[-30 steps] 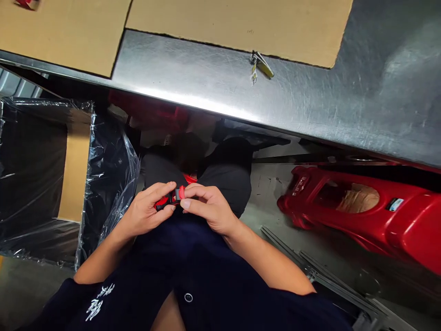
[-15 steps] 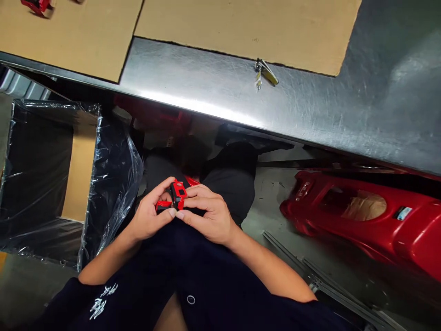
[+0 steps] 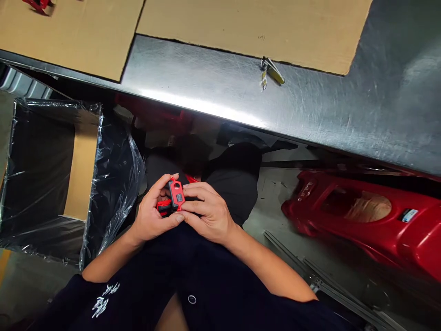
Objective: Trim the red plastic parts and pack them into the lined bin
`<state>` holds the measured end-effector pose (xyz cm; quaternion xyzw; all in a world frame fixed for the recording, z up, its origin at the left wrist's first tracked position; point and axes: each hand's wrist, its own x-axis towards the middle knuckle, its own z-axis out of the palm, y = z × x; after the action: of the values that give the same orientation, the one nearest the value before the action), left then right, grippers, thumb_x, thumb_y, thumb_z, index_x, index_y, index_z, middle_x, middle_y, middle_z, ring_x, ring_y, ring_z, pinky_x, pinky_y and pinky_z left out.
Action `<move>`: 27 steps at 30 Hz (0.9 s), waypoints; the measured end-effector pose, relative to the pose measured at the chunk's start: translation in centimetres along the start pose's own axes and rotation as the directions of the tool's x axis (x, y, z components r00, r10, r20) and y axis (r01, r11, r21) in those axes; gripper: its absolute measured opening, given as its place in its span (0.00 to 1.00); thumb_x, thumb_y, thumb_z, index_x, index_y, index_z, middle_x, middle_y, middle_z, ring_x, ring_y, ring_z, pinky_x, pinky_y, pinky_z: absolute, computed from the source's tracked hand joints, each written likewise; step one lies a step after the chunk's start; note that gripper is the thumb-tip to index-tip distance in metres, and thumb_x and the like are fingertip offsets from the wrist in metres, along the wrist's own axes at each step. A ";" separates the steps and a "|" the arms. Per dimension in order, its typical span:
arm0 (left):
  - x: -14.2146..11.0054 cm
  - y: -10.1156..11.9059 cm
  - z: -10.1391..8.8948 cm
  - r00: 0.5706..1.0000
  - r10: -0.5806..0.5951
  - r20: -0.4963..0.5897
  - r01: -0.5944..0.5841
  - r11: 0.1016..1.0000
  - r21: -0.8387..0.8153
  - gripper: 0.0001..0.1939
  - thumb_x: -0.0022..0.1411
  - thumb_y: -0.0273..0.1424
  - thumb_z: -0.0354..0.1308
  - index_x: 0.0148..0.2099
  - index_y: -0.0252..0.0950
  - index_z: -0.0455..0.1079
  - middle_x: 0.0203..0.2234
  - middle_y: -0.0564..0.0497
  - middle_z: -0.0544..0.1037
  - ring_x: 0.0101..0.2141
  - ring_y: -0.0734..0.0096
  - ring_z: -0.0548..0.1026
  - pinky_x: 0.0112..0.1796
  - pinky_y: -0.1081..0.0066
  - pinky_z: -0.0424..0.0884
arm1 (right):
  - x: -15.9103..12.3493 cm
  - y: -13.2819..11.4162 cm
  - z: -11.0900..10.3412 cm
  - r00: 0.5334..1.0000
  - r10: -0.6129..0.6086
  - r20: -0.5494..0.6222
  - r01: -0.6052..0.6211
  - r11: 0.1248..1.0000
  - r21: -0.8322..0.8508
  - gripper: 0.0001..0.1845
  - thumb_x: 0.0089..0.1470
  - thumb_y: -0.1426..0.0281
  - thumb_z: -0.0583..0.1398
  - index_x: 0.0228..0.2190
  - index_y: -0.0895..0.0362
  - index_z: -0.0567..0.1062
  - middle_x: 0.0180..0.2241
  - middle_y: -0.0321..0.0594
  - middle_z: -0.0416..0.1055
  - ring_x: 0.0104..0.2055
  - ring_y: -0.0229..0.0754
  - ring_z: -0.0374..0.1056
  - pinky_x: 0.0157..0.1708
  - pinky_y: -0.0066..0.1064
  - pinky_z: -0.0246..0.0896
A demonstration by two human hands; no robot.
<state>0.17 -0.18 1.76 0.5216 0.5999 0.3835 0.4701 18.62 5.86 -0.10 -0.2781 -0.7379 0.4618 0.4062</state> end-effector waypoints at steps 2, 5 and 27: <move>0.0 -0.2 0.0 1.000 0.025 -0.015 -0.025 1.000 0.010 0.41 0.55 0.36 0.70 0.68 0.40 0.59 0.61 0.38 0.71 0.44 0.64 0.78 0.41 0.67 0.81 | -0.1 0.1 0.1 1.000 -0.023 -0.014 0.023 0.999 -0.028 0.06 0.58 0.70 0.68 0.38 0.49 0.83 0.42 0.43 0.81 0.50 0.51 0.76 0.48 0.47 0.75; -0.2 -0.5 0.1 0.996 0.081 -0.029 -0.080 0.996 0.037 0.42 0.55 0.34 0.70 0.69 0.41 0.59 0.61 0.39 0.72 0.46 0.63 0.79 0.42 0.67 0.81 | -0.4 0.2 0.2 0.999 -0.042 -0.019 0.041 0.997 -0.067 0.05 0.58 0.69 0.68 0.38 0.49 0.83 0.45 0.45 0.80 0.52 0.52 0.75 0.49 0.48 0.75; -0.2 1.6 -0.2 0.994 0.080 -0.071 -0.049 0.930 0.365 0.37 0.55 0.36 0.68 0.65 0.37 0.63 0.52 0.43 0.79 0.39 0.64 0.80 0.42 0.64 0.80 | -0.6 0.1 0.7 0.997 0.078 -0.017 -0.075 0.990 0.115 0.06 0.56 0.72 0.68 0.37 0.50 0.82 0.42 0.44 0.81 0.47 0.51 0.77 0.49 0.50 0.74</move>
<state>0.40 -0.08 3.36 0.6022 0.6622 0.3030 0.3270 18.29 5.09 -0.55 -0.2873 -0.6946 0.5156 0.4112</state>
